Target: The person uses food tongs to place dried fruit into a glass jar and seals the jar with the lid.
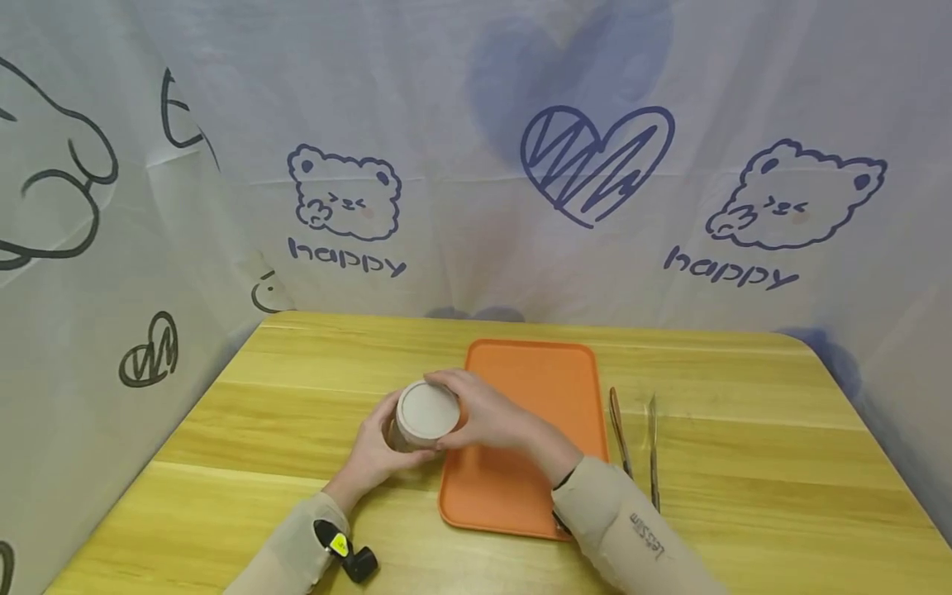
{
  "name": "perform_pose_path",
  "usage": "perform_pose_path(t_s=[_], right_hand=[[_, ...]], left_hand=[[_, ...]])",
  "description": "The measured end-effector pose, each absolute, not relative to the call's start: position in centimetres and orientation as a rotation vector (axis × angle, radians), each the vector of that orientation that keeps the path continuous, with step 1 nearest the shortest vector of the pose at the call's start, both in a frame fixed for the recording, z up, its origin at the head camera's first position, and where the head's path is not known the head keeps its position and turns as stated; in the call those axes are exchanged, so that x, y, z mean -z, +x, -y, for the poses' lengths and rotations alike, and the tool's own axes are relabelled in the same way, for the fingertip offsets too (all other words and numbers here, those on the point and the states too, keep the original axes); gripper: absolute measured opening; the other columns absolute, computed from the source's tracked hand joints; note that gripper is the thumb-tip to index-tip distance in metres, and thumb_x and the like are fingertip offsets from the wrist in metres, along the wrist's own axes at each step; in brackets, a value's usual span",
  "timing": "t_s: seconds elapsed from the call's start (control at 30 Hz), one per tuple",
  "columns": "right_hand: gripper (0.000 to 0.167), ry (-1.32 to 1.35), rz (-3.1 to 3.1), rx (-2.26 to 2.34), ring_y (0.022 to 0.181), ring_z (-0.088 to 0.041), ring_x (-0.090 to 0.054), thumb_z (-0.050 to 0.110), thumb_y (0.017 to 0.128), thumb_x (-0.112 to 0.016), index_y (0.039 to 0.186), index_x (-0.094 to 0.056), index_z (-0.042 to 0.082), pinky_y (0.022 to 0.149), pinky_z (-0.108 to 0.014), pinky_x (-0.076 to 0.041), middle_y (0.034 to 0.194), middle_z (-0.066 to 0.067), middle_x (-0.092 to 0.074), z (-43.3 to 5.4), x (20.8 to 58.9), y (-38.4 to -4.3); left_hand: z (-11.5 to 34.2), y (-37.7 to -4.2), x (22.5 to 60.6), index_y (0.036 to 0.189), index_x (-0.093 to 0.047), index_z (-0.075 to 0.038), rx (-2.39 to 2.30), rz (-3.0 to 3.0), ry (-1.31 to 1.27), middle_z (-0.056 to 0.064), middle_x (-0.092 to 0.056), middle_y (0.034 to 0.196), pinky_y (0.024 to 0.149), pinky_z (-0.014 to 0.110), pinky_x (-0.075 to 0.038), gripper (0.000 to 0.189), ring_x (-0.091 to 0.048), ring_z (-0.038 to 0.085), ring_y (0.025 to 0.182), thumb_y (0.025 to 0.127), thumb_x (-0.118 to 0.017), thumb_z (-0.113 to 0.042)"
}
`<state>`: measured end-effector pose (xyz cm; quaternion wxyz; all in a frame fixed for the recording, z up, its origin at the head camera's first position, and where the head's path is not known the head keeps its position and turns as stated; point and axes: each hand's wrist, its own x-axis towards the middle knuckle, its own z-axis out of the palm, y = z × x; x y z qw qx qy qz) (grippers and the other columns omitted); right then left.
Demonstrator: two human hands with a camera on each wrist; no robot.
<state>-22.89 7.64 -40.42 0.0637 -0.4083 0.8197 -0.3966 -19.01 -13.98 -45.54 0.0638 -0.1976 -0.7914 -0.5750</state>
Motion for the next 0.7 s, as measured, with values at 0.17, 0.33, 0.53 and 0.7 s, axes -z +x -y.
perform_pose_path(t_s=[0.17, 0.33, 0.53, 0.7], right_hand=[[0.082, -1.247, -2.426, 1.128, 0.127, -0.025, -0.042, 0.018, 0.075, -0.083, 0.143, -0.04, 0.004, 0.103, -0.044, -0.042, 0.143, -0.011, -0.042, -7.8, 39.6, -23.4], [0.081, -1.299, -2.379, 1.069, 0.129, -0.024, -0.041, 0.019, 0.075, -0.083, 0.143, -0.04, 0.004, 0.106, -0.042, -0.04, 0.144, -0.01, -0.042, -8.1, 39.2, -24.1], [0.081, -1.318, -2.311, 1.011, 0.131, -0.021, -0.038, 0.02, 0.075, -0.083, 0.143, -0.041, 0.008, 0.107, -0.04, -0.038, 0.145, -0.006, -0.041, -8.2, 38.4, -24.5], [0.079, -1.323, -2.266, 0.955, 0.13, -0.019, -0.039, 0.016, 0.076, -0.081, 0.143, -0.04, 0.01, 0.107, -0.038, -0.038, 0.144, -0.004, -0.042, -8.2, 38.2, -24.8]], left_hand=[[13.8, -18.6, 44.6, 0.133, -0.049, 0.0, 1.74, 2.383, -0.611, 0.014, -0.055, 0.129, 0.105, 0.05, -0.036, 0.08, -0.049, 0.026, 0.118, 0.062, -0.088, -0.002], [13.8, -18.6, 44.5, 0.133, -0.049, -0.001, 1.771, 2.377, -0.643, 0.013, -0.054, 0.13, 0.107, 0.05, -0.033, 0.08, -0.048, 0.026, 0.12, 0.062, -0.087, -0.001], [13.9, -18.7, 44.6, 0.134, -0.049, -0.001, 1.796, 2.383, -0.672, 0.013, -0.054, 0.131, 0.109, 0.049, -0.031, 0.081, -0.047, 0.026, 0.121, 0.063, -0.087, -0.001], [13.9, -18.7, 44.7, 0.134, -0.048, -0.001, 1.833, 2.378, -0.705, 0.013, -0.055, 0.13, 0.109, 0.048, -0.032, 0.081, -0.048, 0.025, 0.12, 0.063, -0.087, 0.0]])
